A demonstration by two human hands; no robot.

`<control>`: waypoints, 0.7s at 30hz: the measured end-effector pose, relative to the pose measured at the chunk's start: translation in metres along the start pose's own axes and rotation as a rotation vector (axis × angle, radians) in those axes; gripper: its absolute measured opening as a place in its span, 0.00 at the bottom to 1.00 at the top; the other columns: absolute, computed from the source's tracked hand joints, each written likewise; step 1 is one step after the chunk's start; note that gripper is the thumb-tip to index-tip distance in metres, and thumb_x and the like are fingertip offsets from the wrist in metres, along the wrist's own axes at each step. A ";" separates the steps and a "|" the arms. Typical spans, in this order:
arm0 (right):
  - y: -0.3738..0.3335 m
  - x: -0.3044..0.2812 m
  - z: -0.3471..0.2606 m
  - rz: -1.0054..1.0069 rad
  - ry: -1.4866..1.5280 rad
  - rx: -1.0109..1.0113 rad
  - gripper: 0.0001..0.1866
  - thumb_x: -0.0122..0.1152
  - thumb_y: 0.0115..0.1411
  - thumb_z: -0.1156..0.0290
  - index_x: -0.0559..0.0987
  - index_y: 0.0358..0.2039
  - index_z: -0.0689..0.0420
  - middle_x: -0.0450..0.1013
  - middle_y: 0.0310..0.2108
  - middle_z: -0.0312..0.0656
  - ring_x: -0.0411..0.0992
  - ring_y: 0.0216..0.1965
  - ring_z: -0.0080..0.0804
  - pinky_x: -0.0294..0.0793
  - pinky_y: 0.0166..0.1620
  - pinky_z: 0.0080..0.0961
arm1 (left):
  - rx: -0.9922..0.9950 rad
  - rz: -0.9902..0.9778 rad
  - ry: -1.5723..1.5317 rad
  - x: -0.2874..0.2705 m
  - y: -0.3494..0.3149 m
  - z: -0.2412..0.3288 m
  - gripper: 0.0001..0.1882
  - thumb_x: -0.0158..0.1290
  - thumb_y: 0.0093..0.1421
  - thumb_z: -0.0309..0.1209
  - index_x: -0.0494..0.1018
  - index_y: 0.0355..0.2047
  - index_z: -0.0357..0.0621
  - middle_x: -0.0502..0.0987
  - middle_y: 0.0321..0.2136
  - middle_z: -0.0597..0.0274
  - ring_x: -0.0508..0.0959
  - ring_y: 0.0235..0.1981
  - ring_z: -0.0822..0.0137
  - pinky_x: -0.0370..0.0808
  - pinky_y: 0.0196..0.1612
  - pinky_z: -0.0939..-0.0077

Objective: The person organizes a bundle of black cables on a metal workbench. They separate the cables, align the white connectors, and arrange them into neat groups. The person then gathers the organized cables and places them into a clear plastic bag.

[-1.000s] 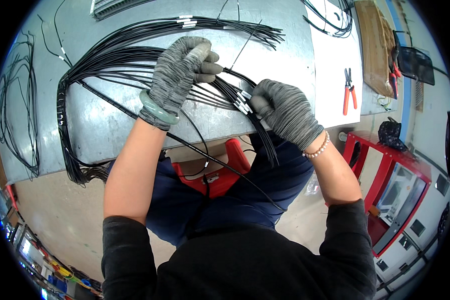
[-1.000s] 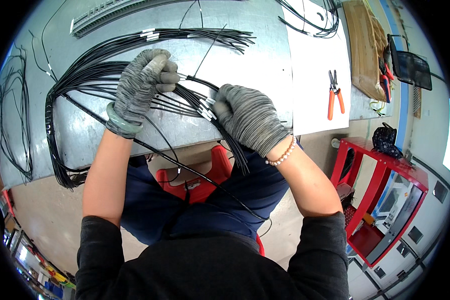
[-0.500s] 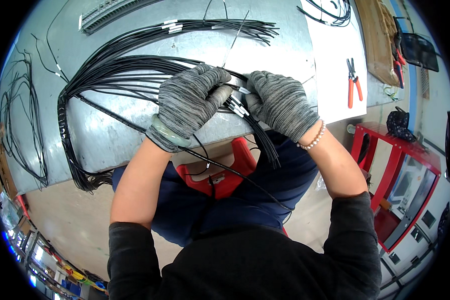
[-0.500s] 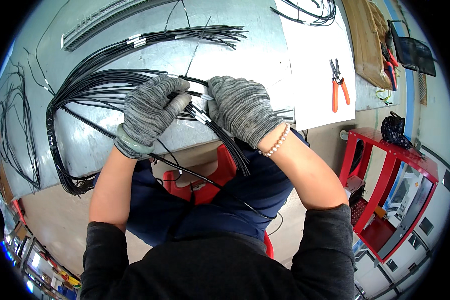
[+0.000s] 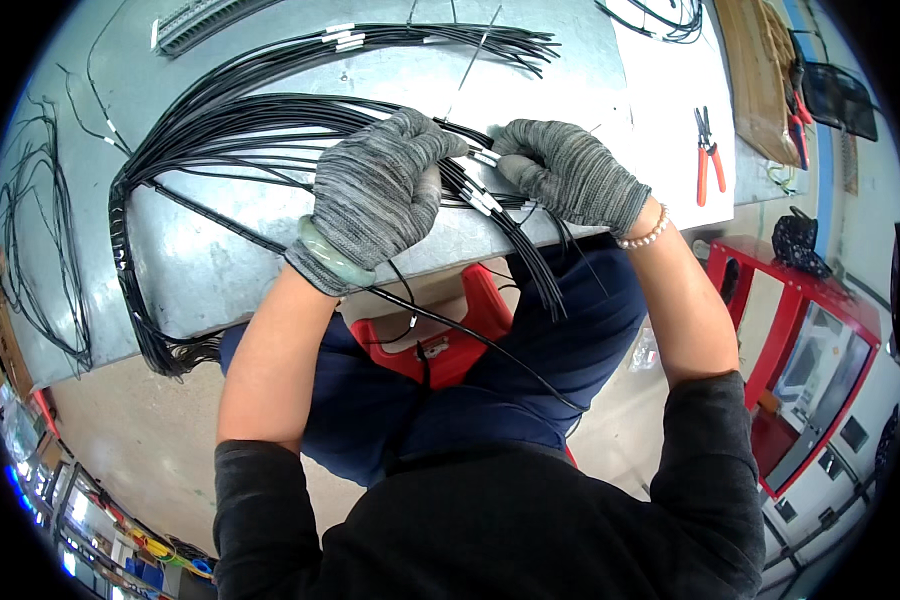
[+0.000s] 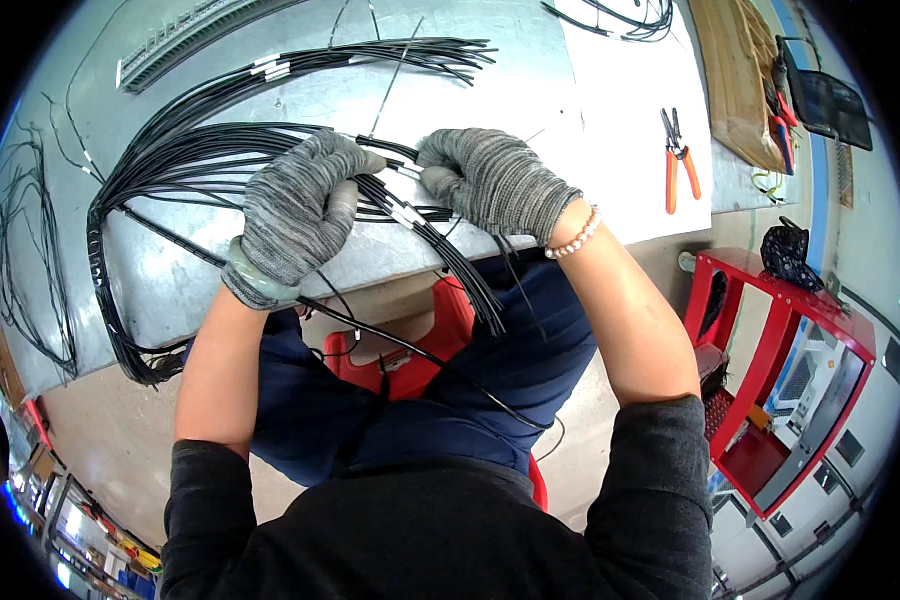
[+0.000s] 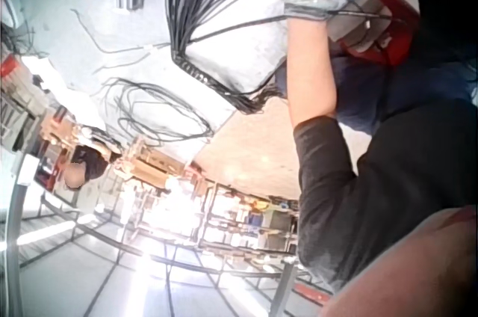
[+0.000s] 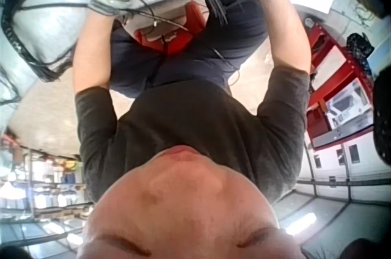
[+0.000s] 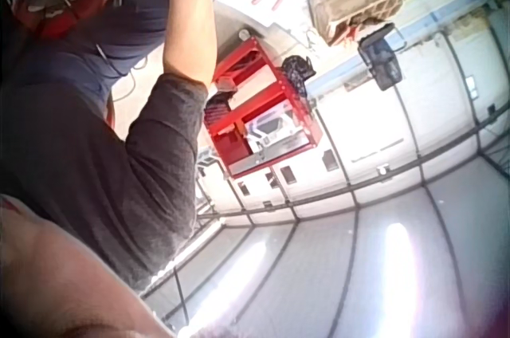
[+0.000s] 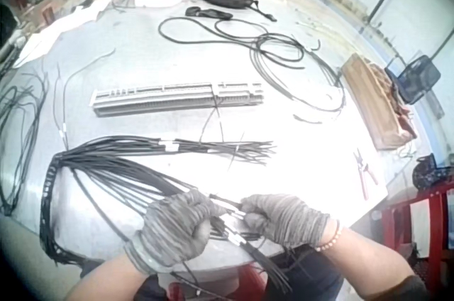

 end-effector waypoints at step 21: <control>0.030 -0.060 -0.024 0.361 -0.722 0.051 0.12 0.55 0.55 0.63 0.75 0.37 0.54 0.74 0.26 0.43 0.74 0.31 0.40 0.73 0.37 0.35 | -0.010 -0.104 0.065 0.011 0.000 0.004 0.11 0.56 0.45 0.27 0.76 0.32 0.48 0.72 0.30 0.64 0.74 0.33 0.62 0.72 0.36 0.70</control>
Point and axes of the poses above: each hand's wrist, its own y-axis towards the middle knuckle, its own x-axis out of the palm, z = x × y, the point moved 9 cm from there along y, towards the middle knuckle
